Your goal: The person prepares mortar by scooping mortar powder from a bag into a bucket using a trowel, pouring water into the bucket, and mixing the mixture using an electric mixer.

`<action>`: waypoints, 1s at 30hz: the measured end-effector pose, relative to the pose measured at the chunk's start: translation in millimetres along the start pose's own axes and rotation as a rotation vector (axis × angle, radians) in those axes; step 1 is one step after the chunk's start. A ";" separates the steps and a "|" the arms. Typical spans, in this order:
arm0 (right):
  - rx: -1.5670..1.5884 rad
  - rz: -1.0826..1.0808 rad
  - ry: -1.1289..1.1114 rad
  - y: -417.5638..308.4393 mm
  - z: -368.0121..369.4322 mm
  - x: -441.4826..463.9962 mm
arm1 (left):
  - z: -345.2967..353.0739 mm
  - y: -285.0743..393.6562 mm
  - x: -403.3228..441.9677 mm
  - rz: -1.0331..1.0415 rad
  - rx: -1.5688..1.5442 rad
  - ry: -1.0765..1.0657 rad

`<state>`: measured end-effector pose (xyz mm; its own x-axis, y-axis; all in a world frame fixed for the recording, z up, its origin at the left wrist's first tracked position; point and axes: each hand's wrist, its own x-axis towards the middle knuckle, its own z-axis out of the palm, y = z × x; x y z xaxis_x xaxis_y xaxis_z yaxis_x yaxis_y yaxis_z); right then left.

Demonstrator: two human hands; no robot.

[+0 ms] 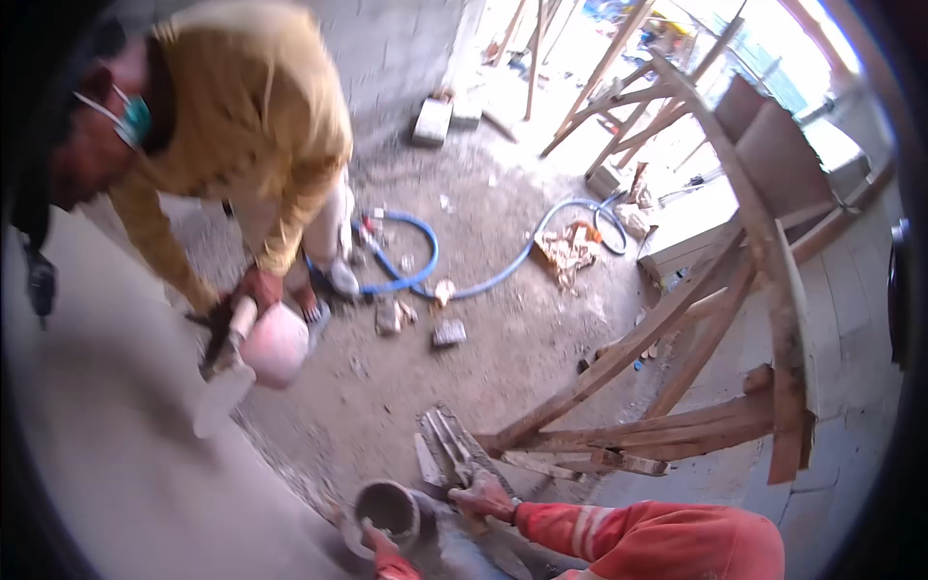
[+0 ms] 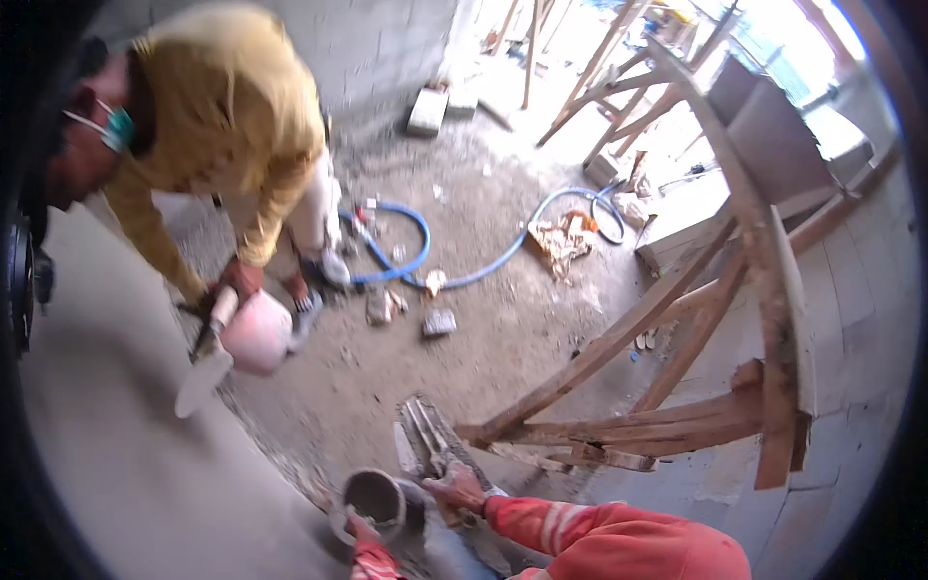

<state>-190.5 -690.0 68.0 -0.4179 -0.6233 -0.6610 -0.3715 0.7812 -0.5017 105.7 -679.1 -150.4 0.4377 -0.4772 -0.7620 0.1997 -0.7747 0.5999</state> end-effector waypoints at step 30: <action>0.893 -0.098 1.773 -59.2 -556.4 -235.3 | 363.0 432.0 -87.5 0.196 0.236 -0.547</action>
<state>-531.5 -609.5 563.7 -0.8436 0.4501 0.2928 -0.2296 0.1904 -0.9545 -164.5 -1122.6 87.0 -0.0782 -0.7146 -0.6952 -0.0651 -0.6922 0.7188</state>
